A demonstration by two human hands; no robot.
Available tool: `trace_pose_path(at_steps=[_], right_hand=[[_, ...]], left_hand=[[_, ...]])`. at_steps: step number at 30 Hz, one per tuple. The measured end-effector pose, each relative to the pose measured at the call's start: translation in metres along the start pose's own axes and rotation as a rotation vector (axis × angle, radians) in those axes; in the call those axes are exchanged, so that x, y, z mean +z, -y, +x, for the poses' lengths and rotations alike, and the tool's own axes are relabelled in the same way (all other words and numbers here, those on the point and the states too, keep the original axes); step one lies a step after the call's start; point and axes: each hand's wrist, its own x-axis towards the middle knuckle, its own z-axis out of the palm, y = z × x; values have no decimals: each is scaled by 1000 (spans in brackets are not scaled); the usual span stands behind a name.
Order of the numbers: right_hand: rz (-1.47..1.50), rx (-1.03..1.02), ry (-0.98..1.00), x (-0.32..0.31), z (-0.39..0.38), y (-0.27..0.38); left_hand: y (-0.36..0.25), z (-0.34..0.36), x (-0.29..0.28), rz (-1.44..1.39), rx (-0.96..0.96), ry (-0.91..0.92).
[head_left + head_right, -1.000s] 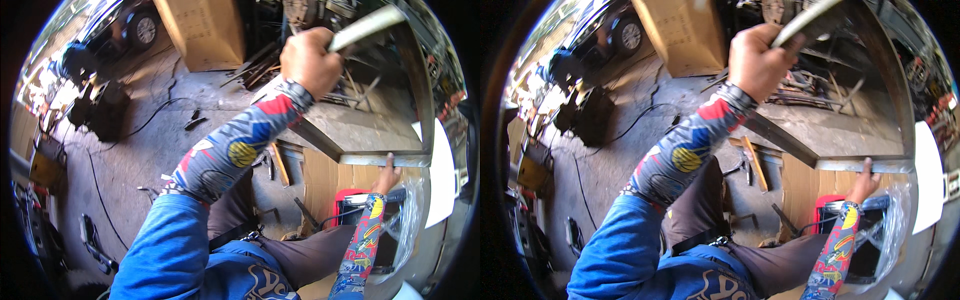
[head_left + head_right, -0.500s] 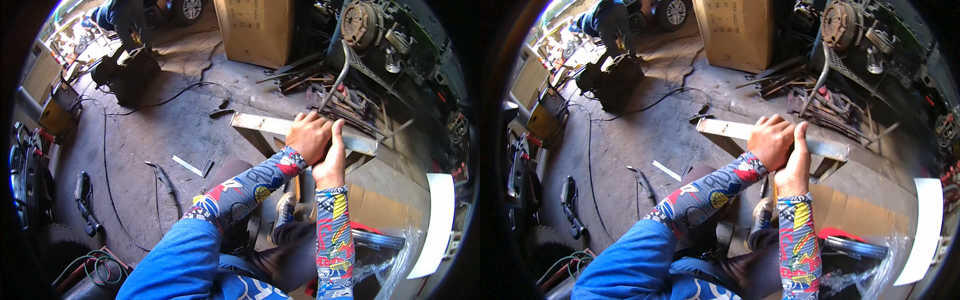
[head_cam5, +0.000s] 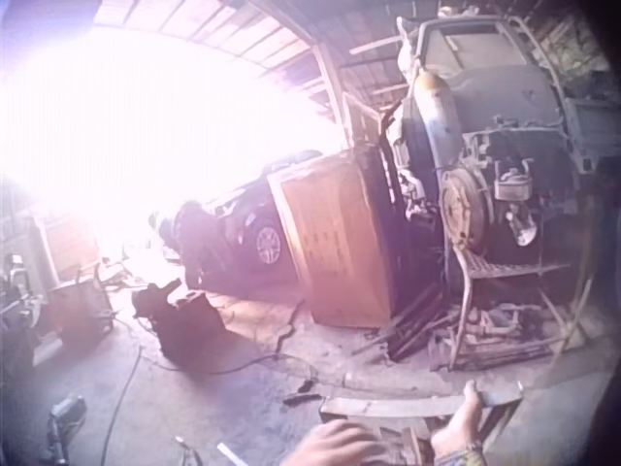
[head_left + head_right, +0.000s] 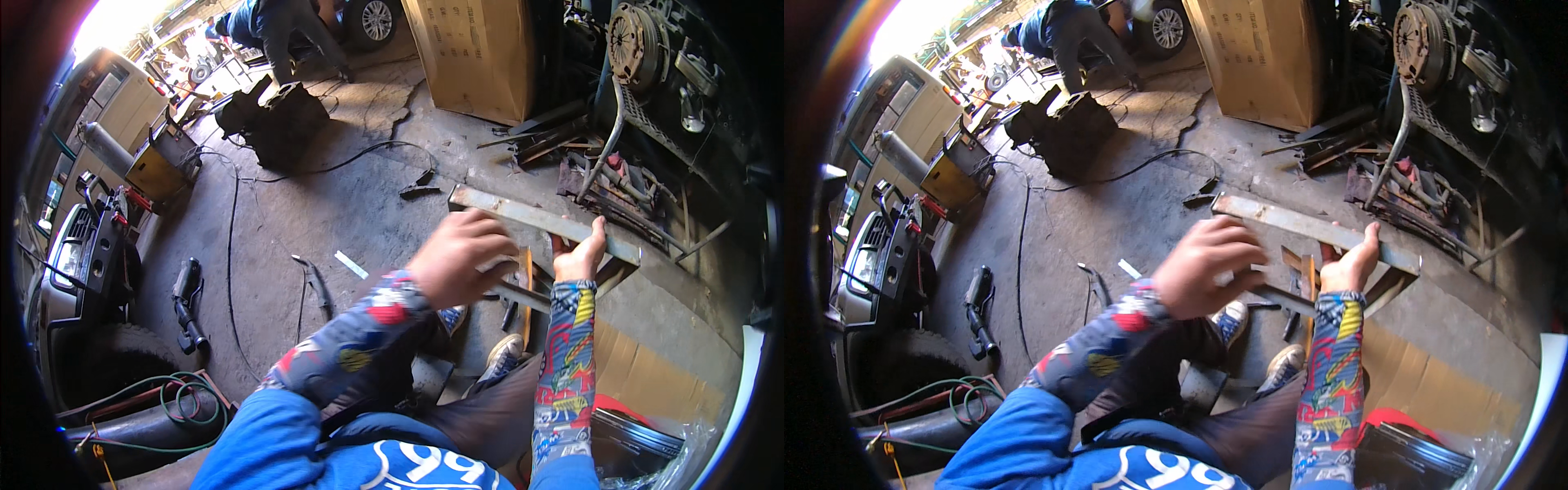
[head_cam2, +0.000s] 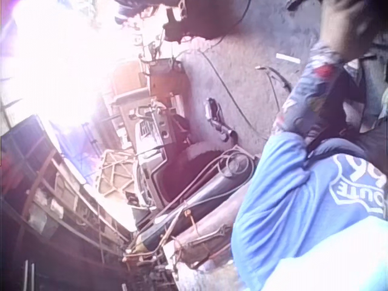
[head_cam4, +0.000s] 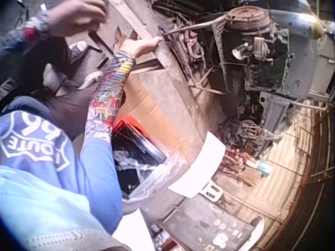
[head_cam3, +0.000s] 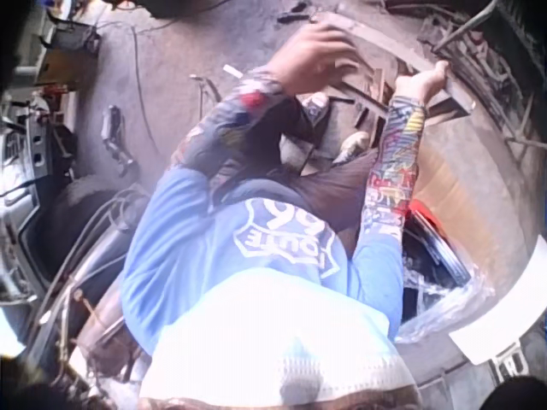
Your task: The person positions a metal frame on a red plastic chair, then sits on the floor and uses a welding torch to join the frame's corners. Sparks are visible as the welds are applied.
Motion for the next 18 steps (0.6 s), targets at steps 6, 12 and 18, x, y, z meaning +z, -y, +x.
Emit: trace_pose_path(at_steps=[6,12,18], right_hand=[[26,-37,-65,22,-10,2],[43,-81,-6,34,-26,0],[-119,-99,-35,50,-37,-21]], left_hand=[[-41,-106,-89,304,-331,-356],[-45,-166,-117,676,-711,-140],[-9,-211,-140,765,-1065,-51]])
